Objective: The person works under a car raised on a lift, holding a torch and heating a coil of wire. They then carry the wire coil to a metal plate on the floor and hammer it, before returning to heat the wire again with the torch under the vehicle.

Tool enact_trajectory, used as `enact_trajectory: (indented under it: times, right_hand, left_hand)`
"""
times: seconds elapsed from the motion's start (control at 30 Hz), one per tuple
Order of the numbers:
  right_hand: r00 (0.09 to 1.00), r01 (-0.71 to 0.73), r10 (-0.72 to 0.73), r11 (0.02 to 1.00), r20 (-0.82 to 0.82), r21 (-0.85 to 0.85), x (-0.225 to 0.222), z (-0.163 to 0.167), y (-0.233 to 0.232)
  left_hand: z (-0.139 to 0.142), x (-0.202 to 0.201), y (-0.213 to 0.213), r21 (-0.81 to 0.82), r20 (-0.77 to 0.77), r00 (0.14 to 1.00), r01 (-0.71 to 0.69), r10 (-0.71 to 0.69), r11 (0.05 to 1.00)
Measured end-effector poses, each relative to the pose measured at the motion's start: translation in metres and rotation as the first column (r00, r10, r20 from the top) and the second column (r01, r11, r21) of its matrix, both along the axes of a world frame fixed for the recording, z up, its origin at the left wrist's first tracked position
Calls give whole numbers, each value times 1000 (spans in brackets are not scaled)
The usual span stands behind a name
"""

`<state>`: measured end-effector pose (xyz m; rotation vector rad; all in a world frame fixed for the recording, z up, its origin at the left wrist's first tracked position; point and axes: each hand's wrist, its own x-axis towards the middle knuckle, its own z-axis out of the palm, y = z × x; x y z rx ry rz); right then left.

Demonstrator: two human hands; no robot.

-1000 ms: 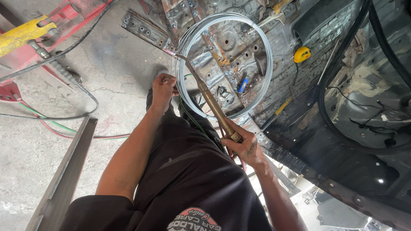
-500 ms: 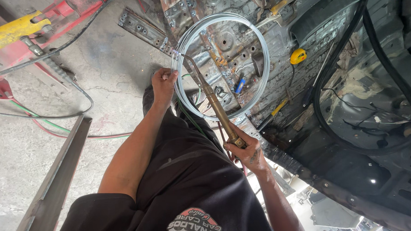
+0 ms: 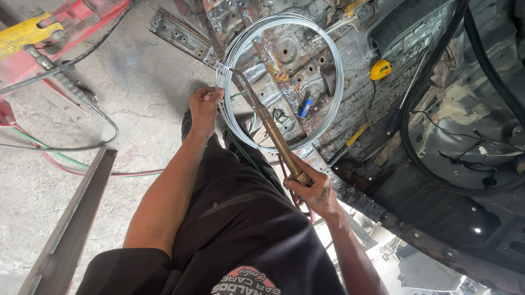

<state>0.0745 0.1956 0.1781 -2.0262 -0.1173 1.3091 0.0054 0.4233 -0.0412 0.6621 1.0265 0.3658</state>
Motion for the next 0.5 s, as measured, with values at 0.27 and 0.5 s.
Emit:
enact_trajectory:
  times: [0.27, 0.5]
  right_hand:
    - [999, 24, -23, 1000, -45, 15, 0, 1, 2]
    - [1000, -27, 28, 1000, -12, 14, 1, -1, 1]
  left_hand:
    - [2, 0, -5, 255, -289, 956, 118, -41, 960]
    - [5, 0, -7, 496, -318, 944, 240, -83, 835]
